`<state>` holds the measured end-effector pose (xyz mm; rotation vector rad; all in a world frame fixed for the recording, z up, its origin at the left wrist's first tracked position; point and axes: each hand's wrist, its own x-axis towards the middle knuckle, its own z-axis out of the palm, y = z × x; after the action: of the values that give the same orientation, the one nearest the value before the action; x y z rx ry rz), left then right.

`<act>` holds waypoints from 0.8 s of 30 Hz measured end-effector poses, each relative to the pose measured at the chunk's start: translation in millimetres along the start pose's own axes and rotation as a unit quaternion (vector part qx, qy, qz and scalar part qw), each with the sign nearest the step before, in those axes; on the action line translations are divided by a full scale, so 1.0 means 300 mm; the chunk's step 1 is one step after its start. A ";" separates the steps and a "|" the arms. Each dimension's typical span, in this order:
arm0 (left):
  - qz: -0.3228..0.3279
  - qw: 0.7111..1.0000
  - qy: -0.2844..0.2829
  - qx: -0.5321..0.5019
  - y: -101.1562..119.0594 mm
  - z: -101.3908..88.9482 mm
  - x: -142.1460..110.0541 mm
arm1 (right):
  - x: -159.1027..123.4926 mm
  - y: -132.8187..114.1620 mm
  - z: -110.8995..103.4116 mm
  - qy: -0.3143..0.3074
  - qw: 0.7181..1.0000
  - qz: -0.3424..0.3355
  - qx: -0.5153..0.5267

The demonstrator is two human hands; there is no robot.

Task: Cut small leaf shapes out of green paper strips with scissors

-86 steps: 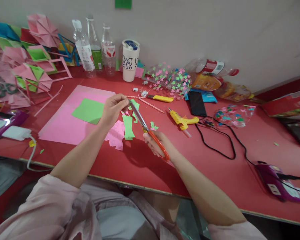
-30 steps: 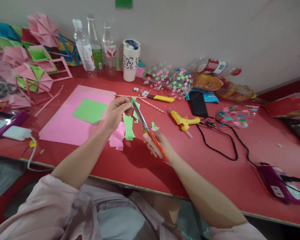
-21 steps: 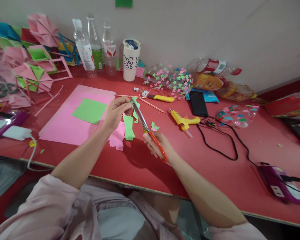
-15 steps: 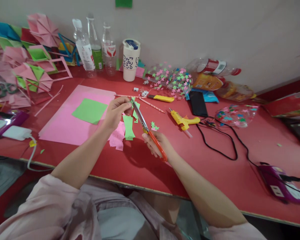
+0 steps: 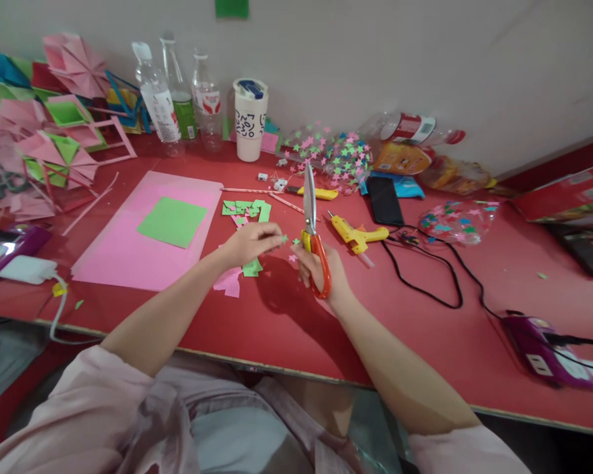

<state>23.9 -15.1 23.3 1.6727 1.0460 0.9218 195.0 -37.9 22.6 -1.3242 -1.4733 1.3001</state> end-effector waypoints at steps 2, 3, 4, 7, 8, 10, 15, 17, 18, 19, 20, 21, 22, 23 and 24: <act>0.000 0.998 -0.052 0.048 -0.004 0.023 -0.005 | 0.002 0.000 0.001 -0.002 1.000 0.003 -0.009; -0.004 0.996 -0.067 0.065 -0.006 0.032 -0.007 | 0.001 -0.001 0.003 0.001 1.000 0.006 -0.014; -0.007 0.994 -0.075 0.081 -0.008 0.038 -0.008 | 0.000 -0.001 0.006 0.004 1.000 0.010 -0.020; -0.013 0.991 -0.073 0.109 -0.012 0.041 -0.006 | 0.002 0.001 0.009 0.010 0.999 0.021 -0.042; -0.014 0.990 -0.070 0.118 -0.012 0.038 -0.005 | 0.007 0.004 0.006 0.013 0.998 0.023 -0.054; -0.018 0.989 -0.061 0.137 -0.011 0.029 -0.004 | 0.025 0.013 -0.011 0.030 0.994 0.020 -0.102; -0.037 0.987 0.017 0.154 -0.022 -0.004 0.001 | 0.083 0.026 -0.081 0.050 0.888 -0.049 -0.455; -0.051 0.985 0.057 0.152 -0.033 -0.018 0.006 | 0.095 0.021 -0.095 0.037 0.861 -0.042 -0.505; -0.060 0.983 0.075 0.158 -0.038 -0.026 0.009 | 0.098 0.018 -0.096 0.023 0.847 -0.033 -0.530; -0.068 0.979 0.095 0.167 -0.042 -0.033 0.011 | 0.099 0.016 -0.095 0.009 0.836 -0.023 -0.548; -0.073 0.974 0.114 0.180 -0.047 -0.041 0.013 | 0.100 0.013 -0.091 -0.006 0.825 -0.015 -0.565; -0.077 0.969 0.132 0.194 -0.051 -0.048 0.014 | 0.100 0.012 -0.087 -0.017 0.817 -0.008 -0.577; -0.079 0.964 0.148 0.206 -0.055 -0.055 0.014 | 0.099 0.011 -0.083 -0.024 0.814 -0.004 -0.580; -0.078 0.960 0.160 0.216 -0.059 -0.061 0.014 | 0.099 0.012 -0.081 -0.028 0.813 -0.001 -0.581; -0.076 0.957 0.169 0.223 -0.063 -0.066 0.013 | 0.100 0.013 -0.079 -0.030 0.814 -0.001 -0.580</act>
<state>3.0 -1.3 11.6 1.7962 1.6929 0.9372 213.3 -4.1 20.7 -1.9744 -2.4521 0.3010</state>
